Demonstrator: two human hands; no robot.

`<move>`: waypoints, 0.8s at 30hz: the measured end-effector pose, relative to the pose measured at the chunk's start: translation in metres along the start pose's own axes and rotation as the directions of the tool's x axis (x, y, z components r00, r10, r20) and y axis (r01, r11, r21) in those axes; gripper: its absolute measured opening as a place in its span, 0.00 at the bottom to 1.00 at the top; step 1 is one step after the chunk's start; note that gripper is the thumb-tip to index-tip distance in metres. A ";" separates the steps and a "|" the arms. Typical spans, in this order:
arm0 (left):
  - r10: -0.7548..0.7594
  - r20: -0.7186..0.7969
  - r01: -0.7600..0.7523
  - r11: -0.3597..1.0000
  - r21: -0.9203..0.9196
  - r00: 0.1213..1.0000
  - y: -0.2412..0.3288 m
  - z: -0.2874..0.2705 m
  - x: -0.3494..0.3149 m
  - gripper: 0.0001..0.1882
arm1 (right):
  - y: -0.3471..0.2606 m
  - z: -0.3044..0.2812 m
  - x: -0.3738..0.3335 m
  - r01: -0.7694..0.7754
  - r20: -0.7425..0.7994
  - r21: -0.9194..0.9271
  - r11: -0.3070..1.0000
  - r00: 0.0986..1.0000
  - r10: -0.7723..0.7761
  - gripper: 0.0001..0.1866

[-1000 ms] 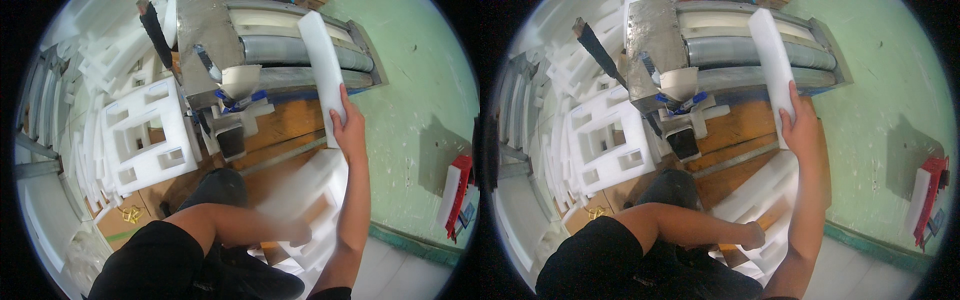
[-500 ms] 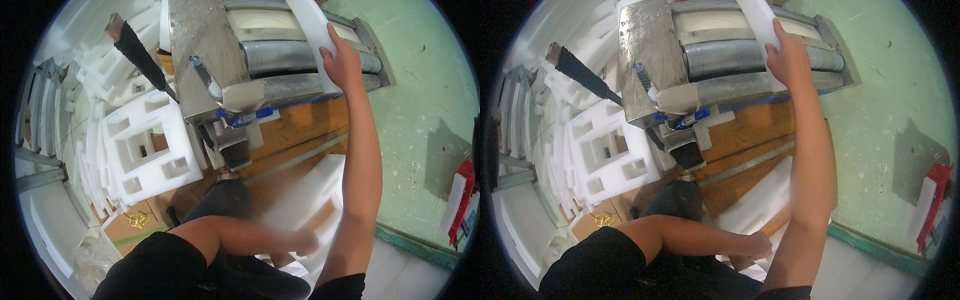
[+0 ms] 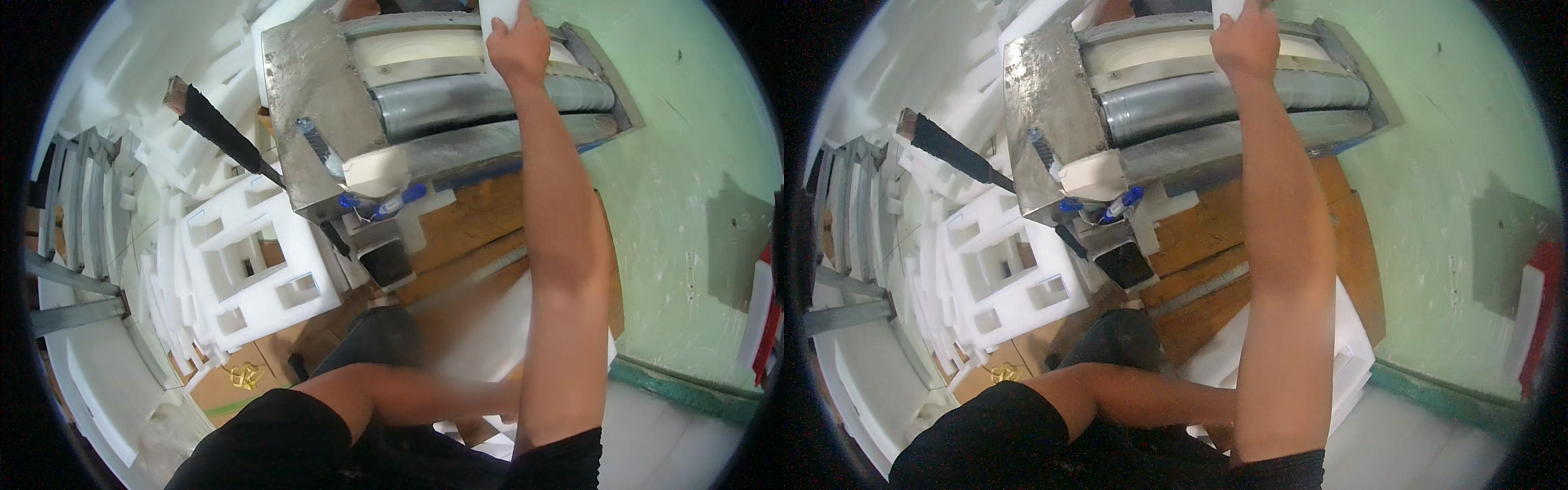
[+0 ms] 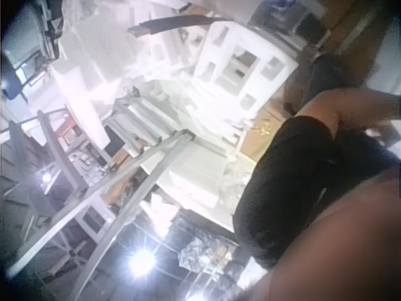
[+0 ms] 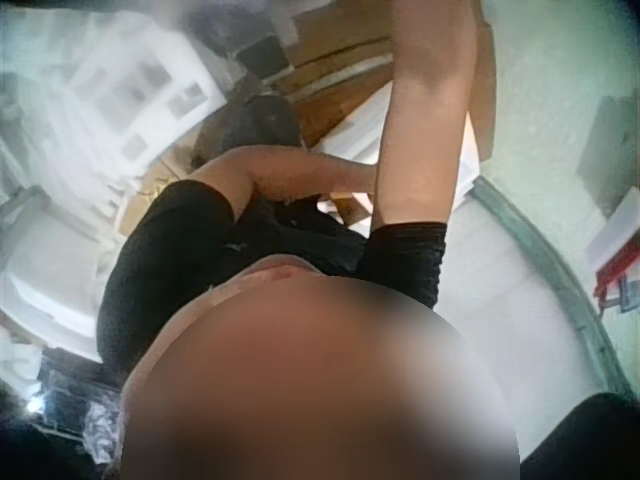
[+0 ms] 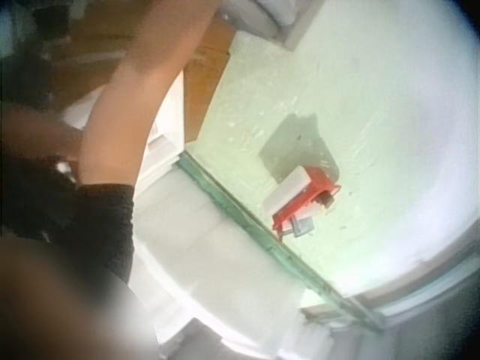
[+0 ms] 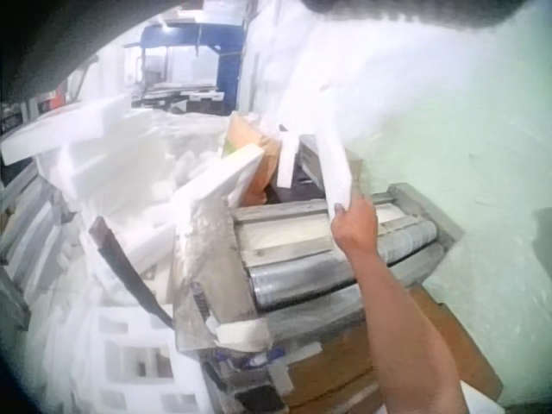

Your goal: The person assembles white styrofoam pieces into a structured frame on a wooden board. They pick up individual pieces, align them, and press them together to form a larger unit.

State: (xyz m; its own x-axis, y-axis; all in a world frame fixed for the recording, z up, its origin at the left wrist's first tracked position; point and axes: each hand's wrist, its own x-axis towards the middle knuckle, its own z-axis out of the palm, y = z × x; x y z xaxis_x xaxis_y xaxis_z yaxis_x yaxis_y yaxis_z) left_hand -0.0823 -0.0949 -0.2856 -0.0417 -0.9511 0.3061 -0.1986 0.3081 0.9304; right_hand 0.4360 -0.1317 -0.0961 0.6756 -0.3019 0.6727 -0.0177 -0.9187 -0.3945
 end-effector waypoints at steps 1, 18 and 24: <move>-0.008 0.031 0.009 1.000 -0.018 0.999 0.002 -0.004 0.002 0.19 | 0.006 0.001 -0.004 0.046 -0.143 0.037 0.998 0.989 -0.040 0.32; -0.258 0.502 0.018 0.901 0.433 0.826 0.037 -0.041 0.014 0.43 | 0.024 -0.085 -0.072 -0.268 0.041 0.208 0.941 0.963 0.265 0.31; -0.188 0.291 0.097 0.949 0.300 0.938 0.027 -0.044 0.012 0.38 | -0.008 -0.050 -0.049 -0.256 -0.050 0.124 0.959 0.963 0.264 0.31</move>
State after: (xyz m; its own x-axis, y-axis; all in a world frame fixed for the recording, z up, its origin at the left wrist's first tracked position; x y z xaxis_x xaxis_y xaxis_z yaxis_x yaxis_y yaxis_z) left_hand -0.0450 -0.0970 -0.2476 -0.2872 -0.9564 0.0536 -0.4867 0.1938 0.8518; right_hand 0.3659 -0.1225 -0.0946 0.6092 -0.5460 0.5751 -0.0987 -0.7718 -0.6282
